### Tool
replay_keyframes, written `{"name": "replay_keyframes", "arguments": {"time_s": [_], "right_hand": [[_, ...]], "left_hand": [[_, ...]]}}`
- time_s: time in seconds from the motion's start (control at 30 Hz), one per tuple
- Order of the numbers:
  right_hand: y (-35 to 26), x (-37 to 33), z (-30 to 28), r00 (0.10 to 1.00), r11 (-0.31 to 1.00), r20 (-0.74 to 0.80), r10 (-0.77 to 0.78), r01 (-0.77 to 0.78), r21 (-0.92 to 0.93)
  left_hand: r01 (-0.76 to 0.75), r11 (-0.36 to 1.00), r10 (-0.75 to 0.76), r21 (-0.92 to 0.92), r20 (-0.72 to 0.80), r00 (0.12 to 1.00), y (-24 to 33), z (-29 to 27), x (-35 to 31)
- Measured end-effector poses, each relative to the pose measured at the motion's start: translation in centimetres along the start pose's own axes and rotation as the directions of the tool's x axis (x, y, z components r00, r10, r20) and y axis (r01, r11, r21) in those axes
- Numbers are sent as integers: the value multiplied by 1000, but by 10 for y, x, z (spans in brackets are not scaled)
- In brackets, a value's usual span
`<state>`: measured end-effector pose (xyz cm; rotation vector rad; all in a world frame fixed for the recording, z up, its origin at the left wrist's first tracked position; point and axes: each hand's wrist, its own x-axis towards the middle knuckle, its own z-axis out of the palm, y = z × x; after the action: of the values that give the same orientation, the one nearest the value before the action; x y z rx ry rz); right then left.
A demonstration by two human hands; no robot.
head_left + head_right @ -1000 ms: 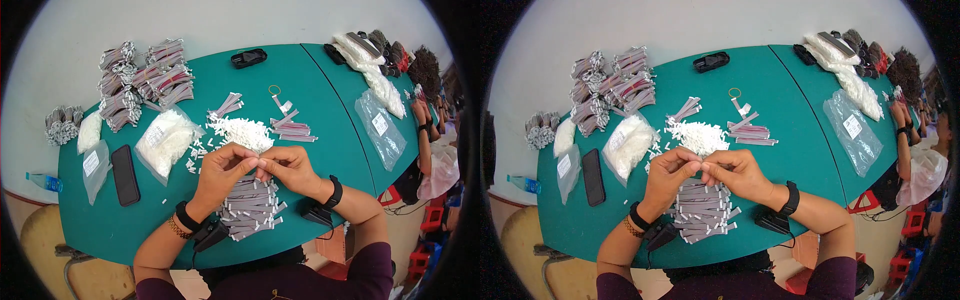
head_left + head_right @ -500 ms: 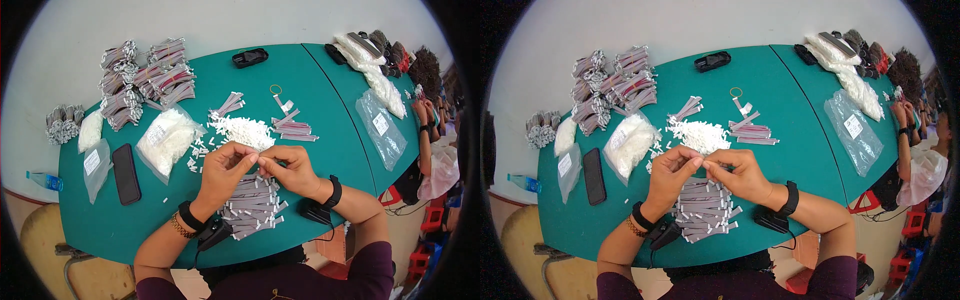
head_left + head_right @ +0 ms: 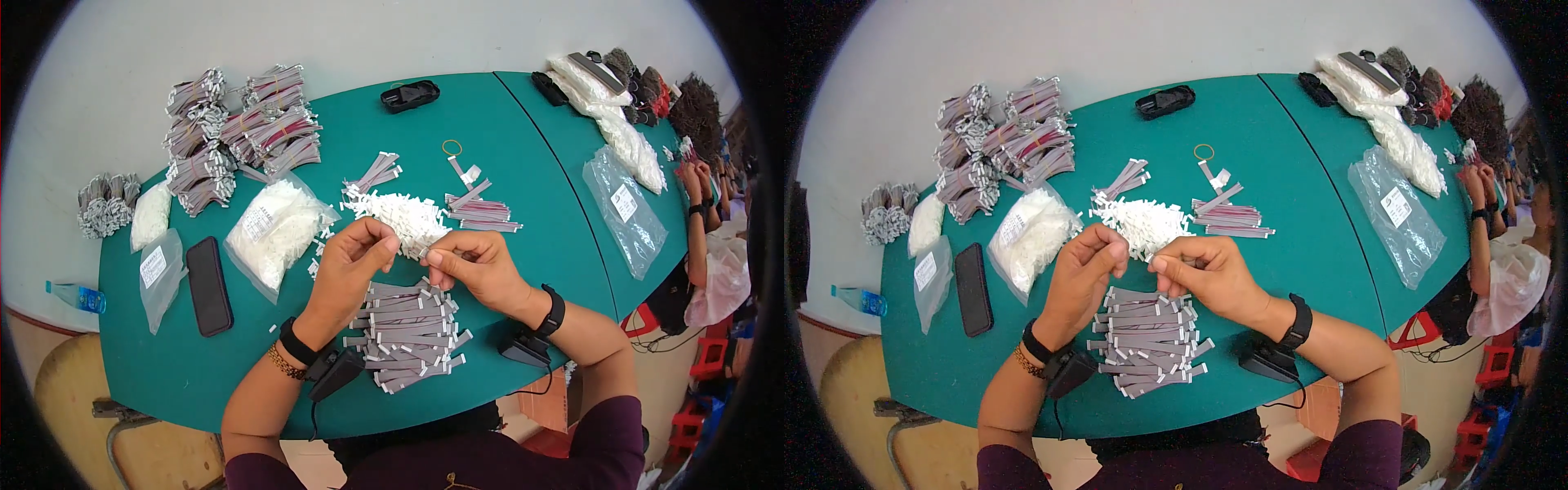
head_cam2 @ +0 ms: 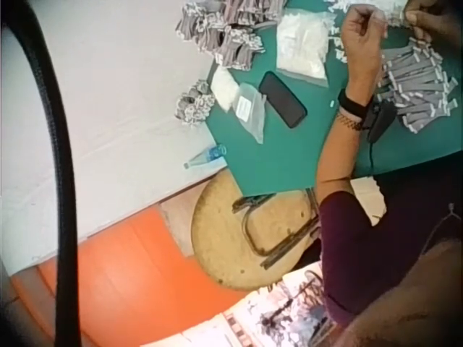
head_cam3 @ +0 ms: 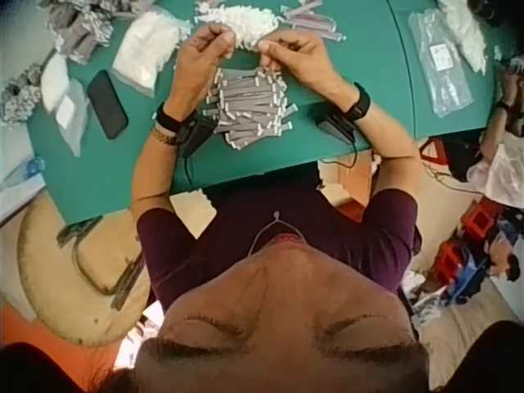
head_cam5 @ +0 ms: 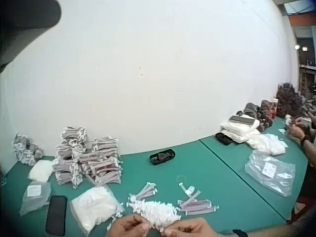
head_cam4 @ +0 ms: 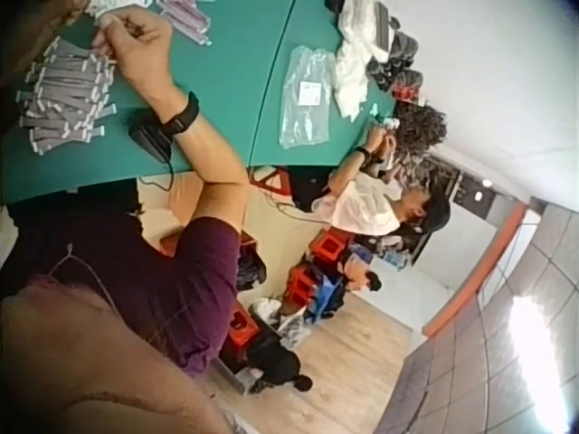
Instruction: The person picks up a connector and a ribbon cable from the table, fits the connector onto the end of the cable, and places the assembled unit onto a stack.
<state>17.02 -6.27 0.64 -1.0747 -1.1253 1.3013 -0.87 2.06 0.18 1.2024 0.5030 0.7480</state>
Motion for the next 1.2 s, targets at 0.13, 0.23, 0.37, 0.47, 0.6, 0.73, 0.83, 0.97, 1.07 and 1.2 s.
{"name": "replay_keyframes", "arguments": {"time_s": [0.13,0.23,0.37,0.47,0.6,0.73,0.83,0.97,1.07,1.2], "right_hand": [[0,1,-1,1000,1000,22,19,-19,2],[-2,1,0,999,999,17,35,-35,8],[-5,0,1,999,999,4,42,-42,8],[-6,0,0,999,999,3,38,-38,1],[-7,-1,-1,1000,1000,11,25,-25,-5],[-7,0,-2,1000,1000,19,11,-11,-13],[-7,1,-2,1000,1000,23,8,-7,-18],[-6,1,-3,999,1000,34,2,-2,-17],[-5,0,-2,999,1000,38,5,-5,-2],[-5,0,-2,999,1000,46,12,-13,14]], "left_hand": [[7,999,-6,-42,27,1000,0,-1,1],[-11,998,13,-56,38,999,0,-1,1],[-4,997,6,-76,28,1000,3,2,1],[12,996,-11,-83,14,1000,5,4,0],[77,987,-64,-138,93,994,2,0,-1],[148,969,-127,-197,116,985,3,1,-2],[168,961,-142,-219,129,981,4,0,-2],[159,962,-133,-220,128,983,1,-1,-1],[178,953,-148,-246,135,980,0,-1,-2],[200,940,-174,-277,117,978,1,3,-2]]}}
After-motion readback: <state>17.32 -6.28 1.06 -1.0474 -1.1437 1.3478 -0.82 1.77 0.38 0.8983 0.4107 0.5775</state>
